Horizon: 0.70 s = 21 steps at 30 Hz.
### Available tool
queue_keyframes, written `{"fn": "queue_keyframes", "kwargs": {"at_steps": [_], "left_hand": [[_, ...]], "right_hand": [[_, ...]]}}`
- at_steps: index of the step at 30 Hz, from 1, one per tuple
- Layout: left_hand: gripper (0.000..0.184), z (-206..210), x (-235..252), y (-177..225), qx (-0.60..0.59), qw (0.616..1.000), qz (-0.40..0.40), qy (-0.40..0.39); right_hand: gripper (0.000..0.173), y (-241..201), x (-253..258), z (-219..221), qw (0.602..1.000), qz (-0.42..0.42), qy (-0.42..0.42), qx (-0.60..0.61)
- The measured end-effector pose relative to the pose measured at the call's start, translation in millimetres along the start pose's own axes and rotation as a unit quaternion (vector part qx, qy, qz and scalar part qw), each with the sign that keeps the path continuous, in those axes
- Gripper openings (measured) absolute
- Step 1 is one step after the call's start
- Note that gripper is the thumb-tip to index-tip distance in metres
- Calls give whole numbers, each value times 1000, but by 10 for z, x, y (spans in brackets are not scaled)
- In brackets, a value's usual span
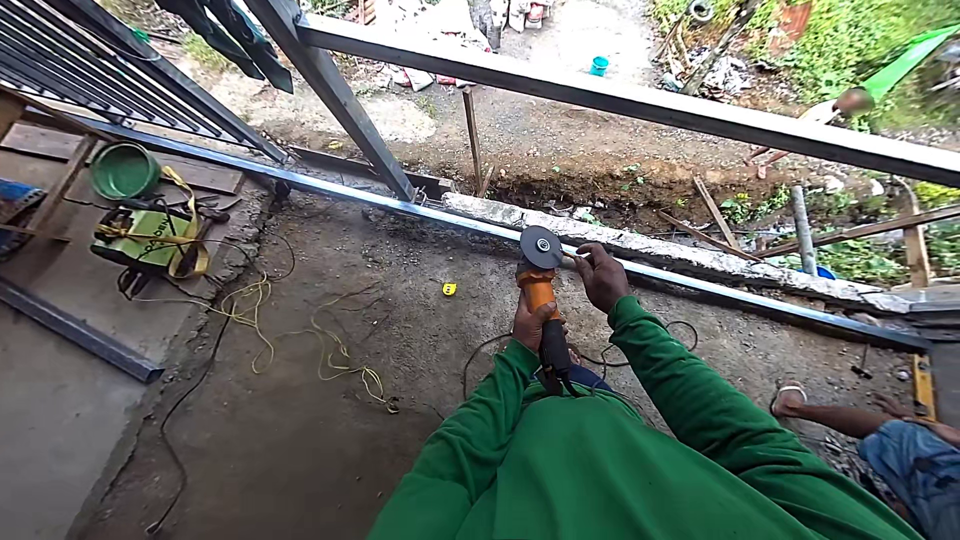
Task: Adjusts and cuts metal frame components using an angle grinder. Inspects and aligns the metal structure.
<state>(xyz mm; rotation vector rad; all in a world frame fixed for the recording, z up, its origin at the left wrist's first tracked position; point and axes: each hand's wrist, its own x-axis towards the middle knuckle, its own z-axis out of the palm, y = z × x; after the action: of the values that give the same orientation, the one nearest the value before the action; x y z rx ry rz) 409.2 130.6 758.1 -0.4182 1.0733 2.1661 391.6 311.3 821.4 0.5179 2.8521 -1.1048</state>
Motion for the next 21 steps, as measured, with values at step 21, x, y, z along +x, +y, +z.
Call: {"fn": "queue_keyframes", "kwargs": {"at_steps": [21], "left_hand": [[84, -24, -55, -31, -7, 1000, 7, 4]], "right_hand": [[22, 30, -58, 28, 999, -31, -2, -20]]}}
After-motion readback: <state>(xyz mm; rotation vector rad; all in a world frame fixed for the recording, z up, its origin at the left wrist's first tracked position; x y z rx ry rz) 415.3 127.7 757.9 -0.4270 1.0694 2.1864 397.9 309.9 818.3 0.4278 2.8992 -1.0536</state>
